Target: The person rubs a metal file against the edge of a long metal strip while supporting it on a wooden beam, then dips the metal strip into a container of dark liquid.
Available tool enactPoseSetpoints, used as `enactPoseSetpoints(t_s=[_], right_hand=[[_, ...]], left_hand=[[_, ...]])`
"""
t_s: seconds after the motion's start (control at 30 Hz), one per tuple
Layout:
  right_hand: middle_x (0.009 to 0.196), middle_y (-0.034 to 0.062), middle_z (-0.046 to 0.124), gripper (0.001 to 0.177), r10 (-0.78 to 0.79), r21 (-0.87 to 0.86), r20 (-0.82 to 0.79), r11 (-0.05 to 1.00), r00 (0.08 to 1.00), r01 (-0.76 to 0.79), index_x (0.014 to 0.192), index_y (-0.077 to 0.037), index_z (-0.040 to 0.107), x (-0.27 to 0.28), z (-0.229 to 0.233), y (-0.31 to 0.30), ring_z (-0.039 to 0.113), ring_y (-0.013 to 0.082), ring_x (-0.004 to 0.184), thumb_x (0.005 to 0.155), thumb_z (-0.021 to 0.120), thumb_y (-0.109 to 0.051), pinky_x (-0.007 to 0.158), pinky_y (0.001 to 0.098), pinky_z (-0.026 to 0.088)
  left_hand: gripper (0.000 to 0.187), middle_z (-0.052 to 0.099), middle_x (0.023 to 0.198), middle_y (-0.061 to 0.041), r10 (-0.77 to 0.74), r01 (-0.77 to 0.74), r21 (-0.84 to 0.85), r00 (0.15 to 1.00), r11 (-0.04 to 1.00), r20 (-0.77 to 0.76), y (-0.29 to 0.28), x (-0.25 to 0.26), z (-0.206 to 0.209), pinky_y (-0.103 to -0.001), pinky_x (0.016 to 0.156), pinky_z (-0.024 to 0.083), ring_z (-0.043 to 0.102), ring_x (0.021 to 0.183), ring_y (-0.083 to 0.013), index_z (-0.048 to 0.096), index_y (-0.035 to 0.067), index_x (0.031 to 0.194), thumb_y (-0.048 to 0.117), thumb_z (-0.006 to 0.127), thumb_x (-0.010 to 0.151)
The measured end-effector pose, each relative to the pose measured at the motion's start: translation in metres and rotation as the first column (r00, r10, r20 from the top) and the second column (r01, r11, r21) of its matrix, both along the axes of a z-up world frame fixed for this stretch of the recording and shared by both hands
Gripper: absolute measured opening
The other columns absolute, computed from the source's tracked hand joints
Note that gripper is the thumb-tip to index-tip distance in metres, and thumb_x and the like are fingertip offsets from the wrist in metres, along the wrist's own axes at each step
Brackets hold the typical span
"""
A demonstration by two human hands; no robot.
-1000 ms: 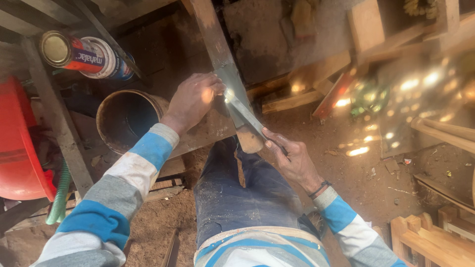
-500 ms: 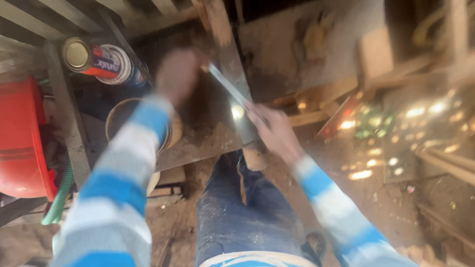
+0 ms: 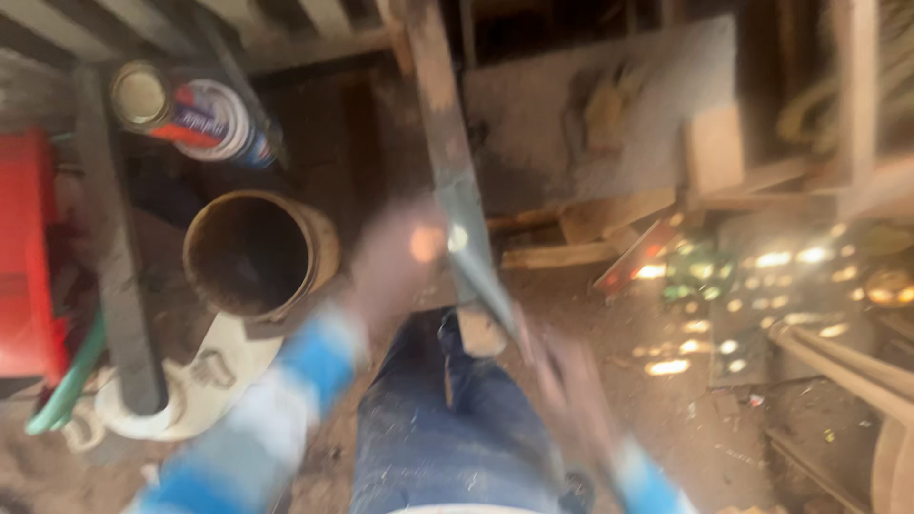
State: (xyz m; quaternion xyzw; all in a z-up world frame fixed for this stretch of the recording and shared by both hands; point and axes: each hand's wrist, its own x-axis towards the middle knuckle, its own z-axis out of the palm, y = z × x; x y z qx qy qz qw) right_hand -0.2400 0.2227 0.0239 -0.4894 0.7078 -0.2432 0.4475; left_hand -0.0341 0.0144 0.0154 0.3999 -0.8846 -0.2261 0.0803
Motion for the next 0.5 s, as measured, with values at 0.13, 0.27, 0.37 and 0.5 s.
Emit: enactPoseSetpoints(t_s=[0.13,0.27,0.37,0.5], right_hand=[[0.108,0.0188,0.077,0.037,0.016,-0.271,0.075,0.962,0.997,0.005,0.129,-0.001,0.069,0.013,-0.045,-0.131,0.075,0.0239,0.090,0.102,0.060,-0.026,0.081,0.0379,0.057],[0.091,0.0183,0.077,0.042,-0.008,-0.076,0.061,0.997,0.998,0.013,0.133,-0.009,0.068,0.009,-0.041,-0.101,0.071,0.0270,0.068,0.098,0.055,-0.028,0.066,0.0421,0.055],[0.109,0.0191,0.078,0.046,0.097,-0.206,0.013,0.974,0.995,-0.093,0.145,-0.003,0.059,-0.004,-0.007,0.008,0.076,0.0212,0.074,0.107,0.047,-0.027,0.074,0.0433,0.056],[0.101,0.0118,0.083,0.044,-0.019,0.052,-0.004,0.998,1.000,0.019,0.134,-0.014,0.068,-0.005,0.025,0.066,0.083,0.0219,0.069,0.097,0.054,-0.032,0.066,0.0356,0.066]], left_hand=[[0.023,0.075,0.099,-0.019,0.048,-0.054,0.053,0.993,0.997,0.105,-0.131,0.024,-0.024,-0.048,0.080,0.056,0.071,0.090,-0.0368,0.079,0.013,0.105,0.012,0.057,0.098],[0.028,0.074,0.096,-0.020,0.046,-0.054,0.088,0.994,0.995,0.097,-0.107,0.020,-0.023,-0.047,0.077,0.058,0.073,0.085,-0.0361,0.077,0.012,0.108,0.005,0.052,0.099],[0.014,0.069,0.088,-0.015,-0.027,0.025,0.062,0.999,0.998,0.029,0.008,0.005,-0.001,-0.044,0.072,0.057,0.068,0.081,-0.0320,0.068,0.005,0.100,0.000,0.059,0.091],[0.015,0.067,0.097,-0.016,-0.038,0.031,-0.037,0.979,0.999,-0.201,0.073,-0.010,0.025,-0.042,0.076,0.058,0.067,0.090,-0.0306,0.067,0.002,0.106,-0.002,0.058,0.095]])
